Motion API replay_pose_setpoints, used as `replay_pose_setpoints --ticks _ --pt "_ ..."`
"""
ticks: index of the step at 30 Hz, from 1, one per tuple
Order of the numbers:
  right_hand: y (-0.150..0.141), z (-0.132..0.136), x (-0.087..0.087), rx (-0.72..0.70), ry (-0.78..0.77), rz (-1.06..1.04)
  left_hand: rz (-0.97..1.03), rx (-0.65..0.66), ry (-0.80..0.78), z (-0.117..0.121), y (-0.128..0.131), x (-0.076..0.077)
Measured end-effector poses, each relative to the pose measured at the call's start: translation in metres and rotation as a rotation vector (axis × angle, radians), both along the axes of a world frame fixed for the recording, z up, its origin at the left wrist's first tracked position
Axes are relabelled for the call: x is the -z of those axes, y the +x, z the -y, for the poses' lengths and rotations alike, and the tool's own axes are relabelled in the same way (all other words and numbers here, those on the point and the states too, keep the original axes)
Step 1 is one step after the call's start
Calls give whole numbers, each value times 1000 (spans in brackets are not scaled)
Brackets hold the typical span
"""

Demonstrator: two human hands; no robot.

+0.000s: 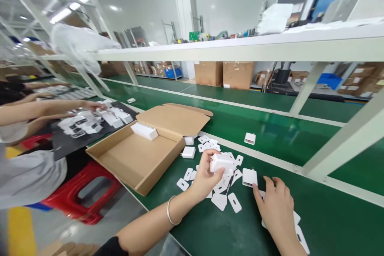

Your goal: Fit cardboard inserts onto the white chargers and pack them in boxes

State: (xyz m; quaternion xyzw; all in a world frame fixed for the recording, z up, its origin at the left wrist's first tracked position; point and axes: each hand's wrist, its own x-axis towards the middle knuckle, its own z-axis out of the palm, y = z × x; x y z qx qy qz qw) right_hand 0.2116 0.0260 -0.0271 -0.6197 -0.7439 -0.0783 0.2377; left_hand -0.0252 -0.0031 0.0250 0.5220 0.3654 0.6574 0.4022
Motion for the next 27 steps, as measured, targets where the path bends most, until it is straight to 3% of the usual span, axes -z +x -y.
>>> replay_pose_setpoints --ticks 2,5,9,11,12,14,21,27 --pt "4 -4 4 -5 -18 30 -126 -94 51 8 -23 -17" --pt "3 -1 5 -43 -25 36 -383 -294 33 11 -81 -34" --pt "-5 4 5 -87 -48 50 -835 -719 -306 -4 -181 -44" --pt "-9 6 6 -97 -48 49 -948 -824 -426 -12 -224 -44" --pt "-10 6 7 -101 -46 48 -1118 -862 -551 -14 -242 -42" --pt "-10 7 8 -104 -49 48 -1220 -885 -673 -16 -269 -35" --pt "2 2 4 -18 -111 81 -1309 -828 -852 -35 -302 -3" --pt "19 -4 -9 61 -93 100 -1291 -902 -887 -55 -309 4"
